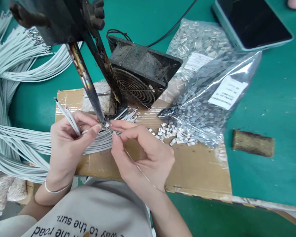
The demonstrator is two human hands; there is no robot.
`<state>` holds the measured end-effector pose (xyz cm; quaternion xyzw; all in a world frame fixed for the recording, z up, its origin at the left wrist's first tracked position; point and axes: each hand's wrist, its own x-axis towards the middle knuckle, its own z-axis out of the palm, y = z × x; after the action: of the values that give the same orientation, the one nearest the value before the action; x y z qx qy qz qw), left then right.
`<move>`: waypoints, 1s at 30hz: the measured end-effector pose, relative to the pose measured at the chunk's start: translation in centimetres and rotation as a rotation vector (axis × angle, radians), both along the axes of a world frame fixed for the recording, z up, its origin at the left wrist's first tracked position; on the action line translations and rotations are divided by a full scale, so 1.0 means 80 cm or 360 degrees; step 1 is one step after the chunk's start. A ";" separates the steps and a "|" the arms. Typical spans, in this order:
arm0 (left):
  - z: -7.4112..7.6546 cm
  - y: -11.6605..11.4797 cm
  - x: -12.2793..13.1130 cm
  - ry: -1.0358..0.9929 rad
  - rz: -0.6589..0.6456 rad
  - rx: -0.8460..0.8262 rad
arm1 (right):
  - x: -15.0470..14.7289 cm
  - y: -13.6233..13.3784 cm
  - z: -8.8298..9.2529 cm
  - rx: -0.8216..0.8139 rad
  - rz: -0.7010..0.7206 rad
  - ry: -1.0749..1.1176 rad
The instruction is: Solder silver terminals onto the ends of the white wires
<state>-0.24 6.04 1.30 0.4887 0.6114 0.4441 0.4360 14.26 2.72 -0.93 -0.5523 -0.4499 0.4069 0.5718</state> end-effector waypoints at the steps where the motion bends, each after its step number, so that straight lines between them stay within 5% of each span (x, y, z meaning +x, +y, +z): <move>1: 0.000 0.000 0.000 0.0003 0.0003 -0.0002 | -0.001 0.000 0.001 -0.0009 -0.0012 0.0009; 30: 0.000 -0.002 -0.003 0.0022 0.0000 -0.0011 | 0.001 -0.001 -0.002 0.0023 -0.0003 -0.0025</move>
<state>-0.51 5.90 1.34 0.4903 0.6161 0.4386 0.4334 14.37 2.62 -1.06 -0.5518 -0.4567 0.3987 0.5726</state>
